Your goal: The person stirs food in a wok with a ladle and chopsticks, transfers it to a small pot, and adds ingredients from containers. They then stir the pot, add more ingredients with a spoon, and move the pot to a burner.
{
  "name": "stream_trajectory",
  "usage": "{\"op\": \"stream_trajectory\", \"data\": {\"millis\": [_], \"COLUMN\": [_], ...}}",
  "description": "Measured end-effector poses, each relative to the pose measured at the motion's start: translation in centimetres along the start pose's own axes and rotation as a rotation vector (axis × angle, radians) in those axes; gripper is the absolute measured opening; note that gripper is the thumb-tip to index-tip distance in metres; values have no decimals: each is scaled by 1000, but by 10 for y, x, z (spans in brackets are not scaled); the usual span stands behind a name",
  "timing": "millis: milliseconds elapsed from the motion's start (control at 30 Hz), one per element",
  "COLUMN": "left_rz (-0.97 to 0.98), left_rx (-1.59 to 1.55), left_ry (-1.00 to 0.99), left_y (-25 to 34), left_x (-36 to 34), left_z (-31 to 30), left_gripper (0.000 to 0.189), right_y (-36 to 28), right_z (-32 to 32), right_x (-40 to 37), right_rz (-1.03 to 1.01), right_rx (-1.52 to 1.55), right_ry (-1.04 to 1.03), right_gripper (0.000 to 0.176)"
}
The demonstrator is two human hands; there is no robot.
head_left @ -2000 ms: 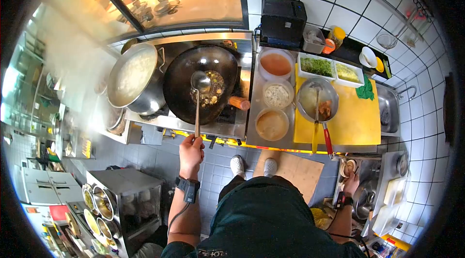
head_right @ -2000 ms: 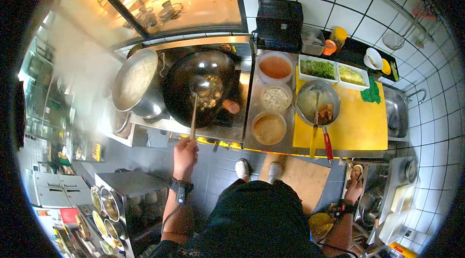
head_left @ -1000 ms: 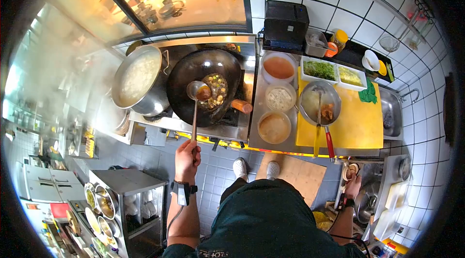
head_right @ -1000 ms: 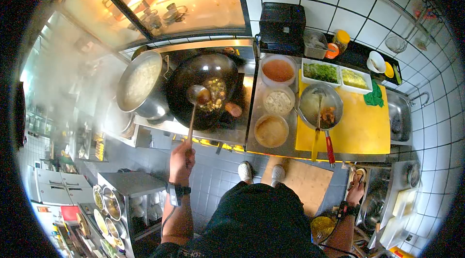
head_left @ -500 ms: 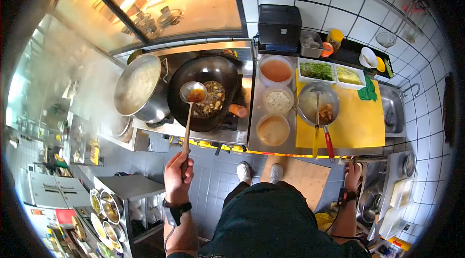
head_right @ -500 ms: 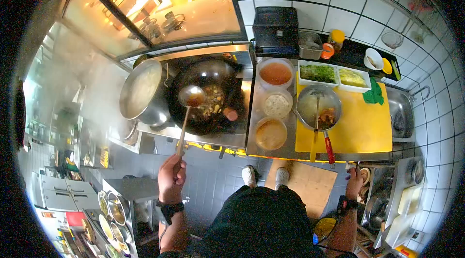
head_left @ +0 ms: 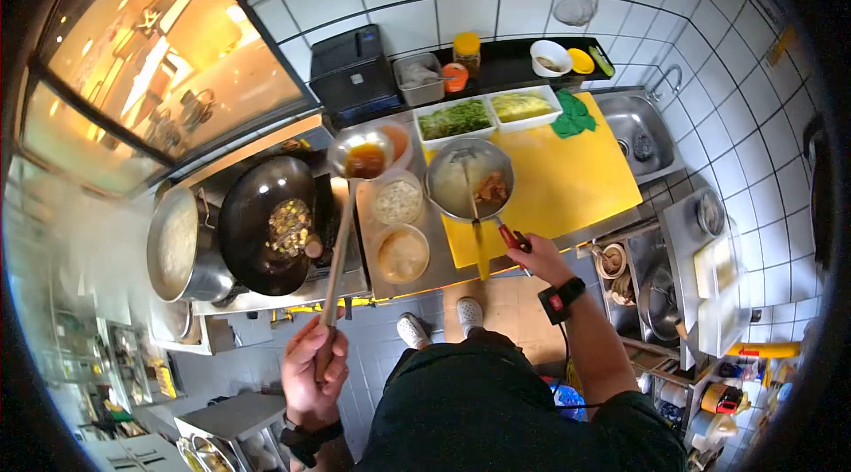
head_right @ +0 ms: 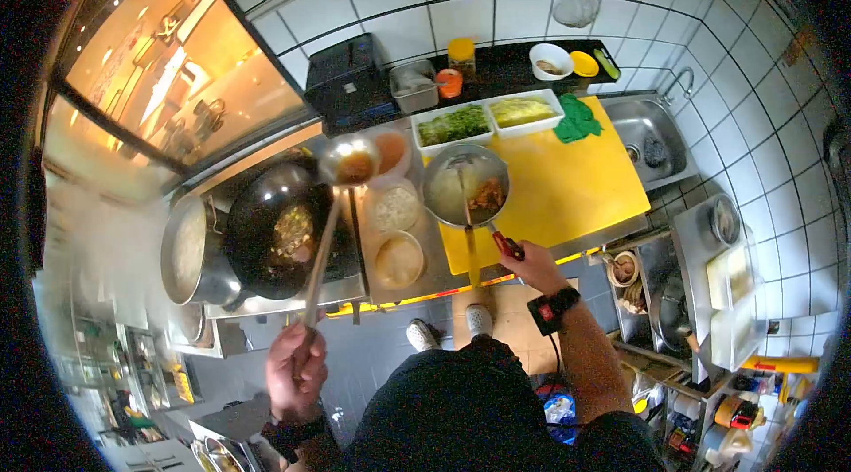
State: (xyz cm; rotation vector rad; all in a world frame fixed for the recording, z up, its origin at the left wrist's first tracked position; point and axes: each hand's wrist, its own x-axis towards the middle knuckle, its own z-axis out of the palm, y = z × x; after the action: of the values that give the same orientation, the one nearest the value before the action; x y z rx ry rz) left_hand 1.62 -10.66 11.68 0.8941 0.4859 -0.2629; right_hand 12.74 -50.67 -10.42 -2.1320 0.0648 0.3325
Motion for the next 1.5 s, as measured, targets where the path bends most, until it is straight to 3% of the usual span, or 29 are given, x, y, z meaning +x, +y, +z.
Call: {"op": "stream_trajectory", "data": {"millis": [67, 133, 267, 367, 467, 500, 567, 667, 900, 1000, 1067, 1233, 1267, 1300, 1333, 1367, 1400, 1500], "left_rz": [-53, -118, -133, -50, 154, 154, 329, 313, 236, 307, 599, 819, 871, 867, 901, 913, 926, 985], "left_rx": [58, 88, 279, 514, 1025, 1028, 1189, 1219, 1124, 1164, 1408, 1687, 1733, 1786, 1819, 1790, 1760, 1631], "left_ry": [20, 1, 9, -25, -38, -44, -38, -10, 14, 49, -41, 41, 32, 117, 78, 110, 134, 303], "left_y": [-18, -40, -73, -92, -102, -104, -107, -100, -96, -95, -98, -108, -106, -102, -100, -94, -88, -86], "left_x": [18, 43, 77, 93, 100, 101, 101, 93, 85, 83, 85, 84, 80, 72, 67, 58, 49, 31], "left_z": [18, 26, 53, 58, 55, 54, 51, 60, 60, 57, 49, 36, 31, 26, 31, 34, 33, 12], "left_gripper": [33, 27, 20, 19, 20, 20, 20, 31, 31, 31, 34, 40, 41, 42, 43, 43, 43, 48], "right_y": [10, 21, 19, 34, 30, 27, 30, 29, 20, 28, 27, 21, 28, 30, 31, 49, 28, -6], "right_z": [10, 22, 25, 30, 25, 23, 25, 21, 14, 16, 15, 4, 12, 25, 10, 9, 0, -18], "right_x": [8, 18, 26, 31, 29, 28, 28, 28, 28, 31, 30, 24, 27, 40, 27, 33, 22, 9], "right_rz": [-4, 167, 260, 211, 158, 125, 94, 80, 135, 101, 100, 83, 13, -64, -135, 36, 135, 125], "right_rx": [45, 323, 276, 264, 166, 86, 84, 66, -7, 6, 6, -51, 1, -136, -82, -104, 161, 202], "right_ry": [-2, -56, -81, -78, -78, -62, -41, -42, -65, -46, -54, -100, 48, 21, 116, 16, -65, -70], "right_gripper": [35, 22, 24, 26, 29, 31, 31, 30, 29, 21, 24, 29, 24, 23, 21, 17, 13, 13]}}
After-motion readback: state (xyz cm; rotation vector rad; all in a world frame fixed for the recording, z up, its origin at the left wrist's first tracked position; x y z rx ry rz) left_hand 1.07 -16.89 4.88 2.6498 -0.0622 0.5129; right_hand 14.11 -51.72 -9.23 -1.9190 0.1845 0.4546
